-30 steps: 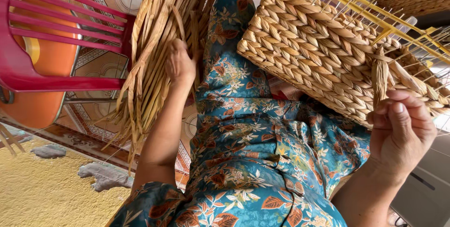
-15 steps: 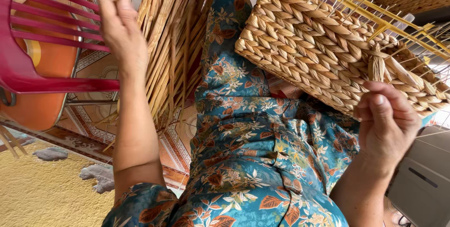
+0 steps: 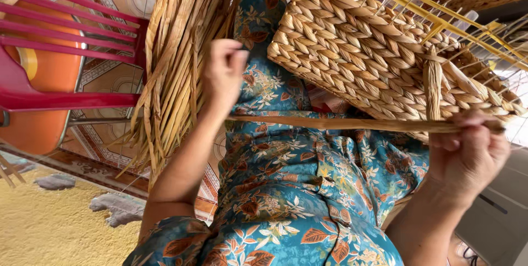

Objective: The person weaves a rectangular basket using dried palm leaves on a yellow metal frame. They interlace the leaves through vertical spokes, trim excess material with scissors, and continue weaving the sides.

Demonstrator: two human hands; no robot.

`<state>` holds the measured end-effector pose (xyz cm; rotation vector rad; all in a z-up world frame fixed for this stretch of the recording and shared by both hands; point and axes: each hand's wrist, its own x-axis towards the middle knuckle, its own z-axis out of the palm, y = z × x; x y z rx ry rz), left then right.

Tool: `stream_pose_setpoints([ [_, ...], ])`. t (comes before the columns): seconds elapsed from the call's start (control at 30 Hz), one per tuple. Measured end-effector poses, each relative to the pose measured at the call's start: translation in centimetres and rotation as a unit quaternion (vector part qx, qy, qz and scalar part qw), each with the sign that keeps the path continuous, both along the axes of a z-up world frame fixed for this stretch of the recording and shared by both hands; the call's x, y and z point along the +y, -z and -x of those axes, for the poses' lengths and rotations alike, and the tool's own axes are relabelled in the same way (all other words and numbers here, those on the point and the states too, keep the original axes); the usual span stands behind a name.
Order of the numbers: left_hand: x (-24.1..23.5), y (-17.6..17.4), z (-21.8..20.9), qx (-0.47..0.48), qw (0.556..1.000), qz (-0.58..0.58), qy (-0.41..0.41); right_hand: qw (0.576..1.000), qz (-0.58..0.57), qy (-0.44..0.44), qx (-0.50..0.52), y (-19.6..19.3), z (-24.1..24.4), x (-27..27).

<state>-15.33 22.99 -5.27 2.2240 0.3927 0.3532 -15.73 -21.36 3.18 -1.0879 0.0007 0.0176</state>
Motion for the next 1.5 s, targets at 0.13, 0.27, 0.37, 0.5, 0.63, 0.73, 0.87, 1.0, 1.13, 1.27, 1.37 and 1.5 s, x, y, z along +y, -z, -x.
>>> stream_pose_setpoints([
  [0.13, 6.1, 5.5, 4.0, 0.194, 0.952, -0.2, -0.129, 1.0, -0.019, 0.0, -0.01, 1.5, 1.2, -2.7],
  [0.27, 6.0, 10.9, 6.4, 0.282, 0.846, -0.439, -0.113, 0.999, -0.047, -0.003, 0.012, 1.4, 0.8, -1.8],
  [0.37, 6.3, 12.7, 6.9, 0.162, 0.889, -0.41, -0.128, 0.997, -0.067, 0.006, 0.026, 0.1, 0.0, -0.7],
  [0.5, 8.0, 12.3, 6.7, 0.106, 0.958, -0.261, -0.057, 0.998, -0.056, 0.015, 0.033, -1.6, -0.5, 0.5],
  [0.63, 10.4, 10.6, 5.1, 0.132, 0.98, -0.103, -0.111, 0.999, -0.035, 0.024, 0.034, -2.8, -0.9, 1.2],
  [0.73, 13.4, 8.5, 3.4, 0.016, 0.961, 0.231, -0.15, 0.999, -0.012, 0.023, 0.028, -4.0, -2.1, 1.2],
  [0.87, 18.2, 3.7, 1.5, -0.034, 0.976, -0.206, -0.061, 0.997, 0.05, 0.064, 0.018, -6.1, -0.7, -0.5],
  [1.0, 18.4, -1.6, -2.7, 0.061, 0.841, -0.537, 0.01, 0.983, 0.139, 0.116, -0.001, -6.9, 0.7, -2.9],
  [1.13, 12.0, -5.3, -5.9, -0.034, 0.969, -0.219, 0.112, 0.954, 0.263, 0.144, -0.021, -8.4, 1.0, -3.0],
  [1.27, -0.9, -7.5, -6.5, -0.135, 0.95, -0.042, 0.28, 0.905, 0.402, 0.126, -0.049, -13.0, -0.3, -1.5],
  [1.37, -11.8, -8.2, -7.8, -0.157, 0.897, 0.08, 0.406, 0.871, 0.486, 0.046, -0.06, -14.2, -3.2, 0.1],
  [1.5, -21.8, -7.4, -10.2, -0.19, 0.903, -0.005, 0.385, 0.798, 0.591, -0.034, -0.113, -8.9, -6.9, 1.8],
])
